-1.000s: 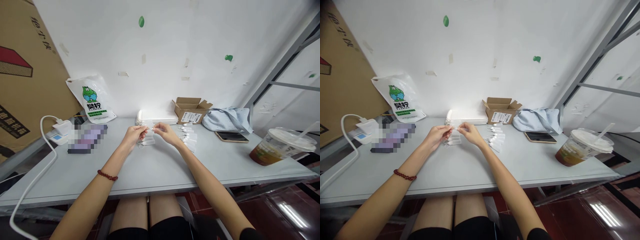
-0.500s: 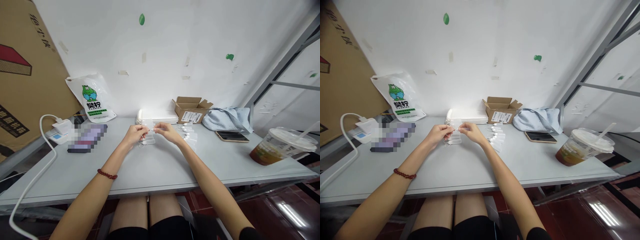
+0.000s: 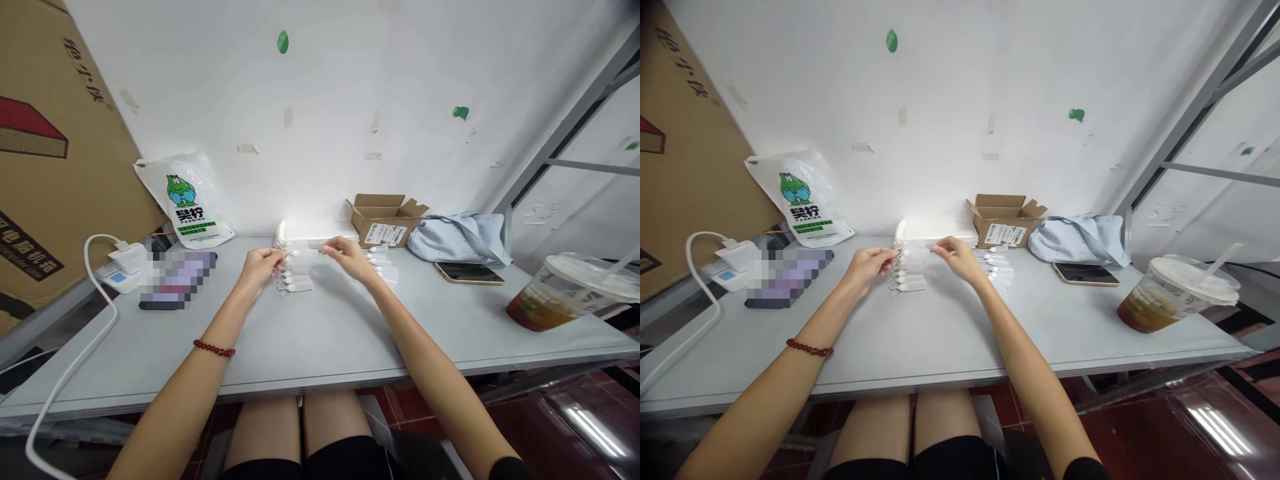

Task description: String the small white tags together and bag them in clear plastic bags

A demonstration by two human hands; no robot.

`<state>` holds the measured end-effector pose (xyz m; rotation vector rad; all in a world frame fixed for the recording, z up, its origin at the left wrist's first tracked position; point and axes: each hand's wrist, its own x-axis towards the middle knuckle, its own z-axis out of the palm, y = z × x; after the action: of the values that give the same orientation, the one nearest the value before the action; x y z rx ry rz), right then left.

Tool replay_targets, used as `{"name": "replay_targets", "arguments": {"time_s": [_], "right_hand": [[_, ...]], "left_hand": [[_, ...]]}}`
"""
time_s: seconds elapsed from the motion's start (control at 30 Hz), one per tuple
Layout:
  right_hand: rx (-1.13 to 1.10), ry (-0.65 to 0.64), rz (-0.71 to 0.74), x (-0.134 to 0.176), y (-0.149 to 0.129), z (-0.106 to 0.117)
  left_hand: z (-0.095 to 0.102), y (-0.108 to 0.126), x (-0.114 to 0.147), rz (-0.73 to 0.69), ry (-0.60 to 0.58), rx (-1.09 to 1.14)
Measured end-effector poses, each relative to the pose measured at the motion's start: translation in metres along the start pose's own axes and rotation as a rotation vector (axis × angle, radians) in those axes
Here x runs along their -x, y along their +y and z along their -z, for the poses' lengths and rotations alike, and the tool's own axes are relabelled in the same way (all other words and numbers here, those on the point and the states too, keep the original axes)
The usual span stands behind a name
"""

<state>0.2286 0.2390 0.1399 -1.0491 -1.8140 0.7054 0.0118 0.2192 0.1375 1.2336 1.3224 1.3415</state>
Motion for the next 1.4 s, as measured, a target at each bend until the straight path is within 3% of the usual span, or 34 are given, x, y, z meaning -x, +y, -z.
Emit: {"name": "replay_targets", "arguments": {"time_s": [0.1,0.17,0.27,0.37,0.6,0.87,1.07,1.23,1.4], "right_hand": [[0.213,0.212,-0.044,-0.007,0.024,0.032],[0.467,0.275,-0.096,-0.010,0.041,0.055],[0.747,0.296,-0.238,-0.009,0.065,0.082],[0.861,0.265,-0.384,-0.004,0.082,0.096],[0.636,0.220,-0.454,0.001,0.102,0.106],[0.561,0.230,-0.363,0.002,0.116,0.110],[0.491,0.208,-0.327,0.000,0.124,0.110],[0.440,0.190,-0.476,0.000,0.123,0.107],[0.424,0.185,-0.464,0.001,0.121,0.104]], "left_hand": [[0.008,-0.005,-0.006,0.006,0.039,0.009],[0.008,-0.007,-0.008,0.014,0.017,0.004],[0.006,-0.011,-0.009,0.031,0.008,-0.006],[0.006,-0.017,-0.011,0.058,0.040,-0.018],[0.007,-0.021,-0.012,0.112,0.095,-0.077],[0.009,-0.023,-0.014,0.039,0.113,-0.217],[0.008,-0.014,-0.007,0.084,0.076,-0.178],[0.008,-0.009,-0.003,0.127,0.078,-0.140],[0.010,-0.013,-0.005,0.123,0.040,-0.109]]}}
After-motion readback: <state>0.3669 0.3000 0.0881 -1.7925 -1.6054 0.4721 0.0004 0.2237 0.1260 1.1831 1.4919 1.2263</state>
